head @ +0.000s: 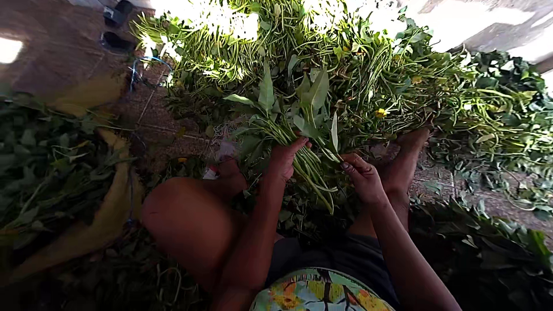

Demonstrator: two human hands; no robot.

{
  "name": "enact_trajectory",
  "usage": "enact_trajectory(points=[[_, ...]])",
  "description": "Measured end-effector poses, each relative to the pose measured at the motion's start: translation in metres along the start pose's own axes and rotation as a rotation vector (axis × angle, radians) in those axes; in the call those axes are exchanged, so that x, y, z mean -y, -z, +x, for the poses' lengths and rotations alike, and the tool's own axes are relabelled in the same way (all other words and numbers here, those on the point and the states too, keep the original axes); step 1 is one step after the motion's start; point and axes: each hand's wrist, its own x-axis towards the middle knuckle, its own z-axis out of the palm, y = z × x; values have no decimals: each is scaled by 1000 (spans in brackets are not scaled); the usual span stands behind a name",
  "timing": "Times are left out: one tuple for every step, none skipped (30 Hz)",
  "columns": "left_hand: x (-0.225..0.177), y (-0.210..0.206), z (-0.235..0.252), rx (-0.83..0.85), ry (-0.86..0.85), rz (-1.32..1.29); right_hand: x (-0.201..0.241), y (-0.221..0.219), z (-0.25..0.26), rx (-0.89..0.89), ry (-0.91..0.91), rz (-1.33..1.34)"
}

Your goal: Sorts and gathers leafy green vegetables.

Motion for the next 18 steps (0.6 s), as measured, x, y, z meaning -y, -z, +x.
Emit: enact_trajectory(points=[[0,-2,-3,-11,7,-2,1,-3,-2,10,21,-40],[-1,-2,-5,-12,9,-9,2,-5,-2,12,35,-77],[-1,-1,-6,-6,4,-21,4,-5,-2,11,40,-116],[-1,-1,-7,7,0,-35,7,-5,-1,7,40,-157],[-1,1,-7,29,-4,-48,10,-4,0,5,37,-194],[-1,1,-7,41,-6,-58,13,-3,1,8,35,-225],[-1,2,-7,41,-4,-60,16,-2,1,14,35,-254],[-1,2,-8,37,-2,-59,19,-2,2,23,41,-277],[0,2,-8,26,-6,-57,21,-2,2,35,52,-294],[0,1,-8,16,-15,-53,20,-2,3,47,66,-309],[1,1,-8,19,-26,-49,19,-4,3,55,81,-327],[0,0,-9,17,-35,-43,18,-6,4,57,97,-342],[0,0,-9,26,-46,-41,19,-10,5,49,115,-358],[-1,0,-10,36,-61,-41,21,-15,6,28,144,-369],[-2,-1,-10,37,-79,-44,23,-21,7,-12,180,-389],[-3,-2,-10,29,-102,-59,28,-27,8,-54,200,-413],[-4,-1,-10,21,-129,-74,33,-32,9,-90,203,-444],[-4,0,-10,-1,-160,-84,38,-37,9,-120,204,-482]])
